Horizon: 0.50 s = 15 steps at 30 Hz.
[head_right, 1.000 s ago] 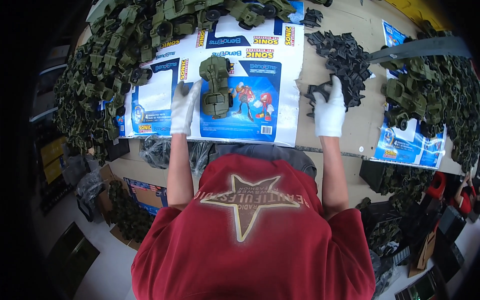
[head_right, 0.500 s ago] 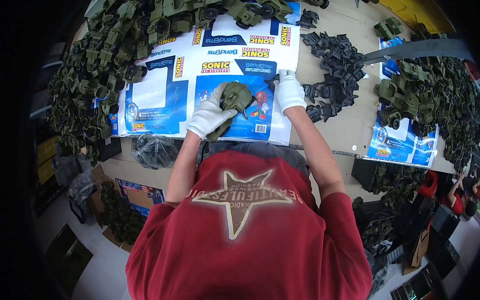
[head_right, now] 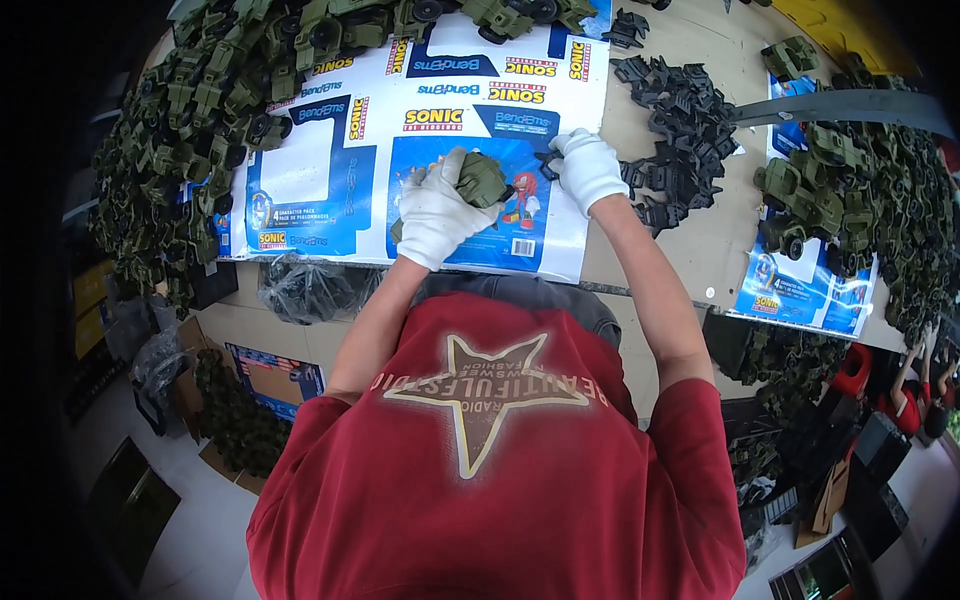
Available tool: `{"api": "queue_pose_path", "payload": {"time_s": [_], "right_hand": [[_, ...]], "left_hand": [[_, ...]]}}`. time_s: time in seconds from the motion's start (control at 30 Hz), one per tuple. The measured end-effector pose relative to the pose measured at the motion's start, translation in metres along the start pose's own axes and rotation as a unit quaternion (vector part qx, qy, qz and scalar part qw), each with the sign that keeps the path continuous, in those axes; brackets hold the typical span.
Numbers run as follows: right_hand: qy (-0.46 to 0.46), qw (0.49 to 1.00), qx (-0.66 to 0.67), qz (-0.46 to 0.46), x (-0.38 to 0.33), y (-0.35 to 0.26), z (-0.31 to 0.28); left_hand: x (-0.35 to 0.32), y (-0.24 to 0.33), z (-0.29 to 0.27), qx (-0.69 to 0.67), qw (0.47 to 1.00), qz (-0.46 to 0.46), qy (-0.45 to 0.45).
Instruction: The person assembles plastic toy car bodies and chassis by hand, joining the components together at a workstation.
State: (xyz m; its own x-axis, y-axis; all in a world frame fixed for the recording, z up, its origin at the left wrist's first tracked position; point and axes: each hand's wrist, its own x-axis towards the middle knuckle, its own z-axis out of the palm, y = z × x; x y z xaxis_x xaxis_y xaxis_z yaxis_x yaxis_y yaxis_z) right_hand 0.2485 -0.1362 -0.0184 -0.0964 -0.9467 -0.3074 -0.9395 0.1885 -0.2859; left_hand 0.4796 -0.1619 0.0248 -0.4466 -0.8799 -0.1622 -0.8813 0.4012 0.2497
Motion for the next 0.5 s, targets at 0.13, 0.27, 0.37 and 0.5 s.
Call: {"api": "queue_pose_path", "payload": {"time_s": [0.13,0.27,0.37,0.5], "right_hand": [[0.023,0.998,0.021,0.053,-0.002,0.0,0.002],[0.12,0.986,0.117,0.021,-0.008,-0.003,0.001],[0.217,0.965,-0.02,-0.148,-0.023,0.004,0.015],[0.123,0.98,-0.013,-0.157,-0.055,-0.031,-0.02]], "left_hand": [[-0.001,0.0,-0.003,-0.025,0.998,0.006,-0.053],[-0.004,-0.005,-0.001,-0.065,0.996,0.004,-0.059],[-0.005,-0.01,-0.009,-0.052,0.995,-0.03,-0.085],[-0.019,-0.016,-0.016,-0.076,0.989,-0.081,-0.095]]}}
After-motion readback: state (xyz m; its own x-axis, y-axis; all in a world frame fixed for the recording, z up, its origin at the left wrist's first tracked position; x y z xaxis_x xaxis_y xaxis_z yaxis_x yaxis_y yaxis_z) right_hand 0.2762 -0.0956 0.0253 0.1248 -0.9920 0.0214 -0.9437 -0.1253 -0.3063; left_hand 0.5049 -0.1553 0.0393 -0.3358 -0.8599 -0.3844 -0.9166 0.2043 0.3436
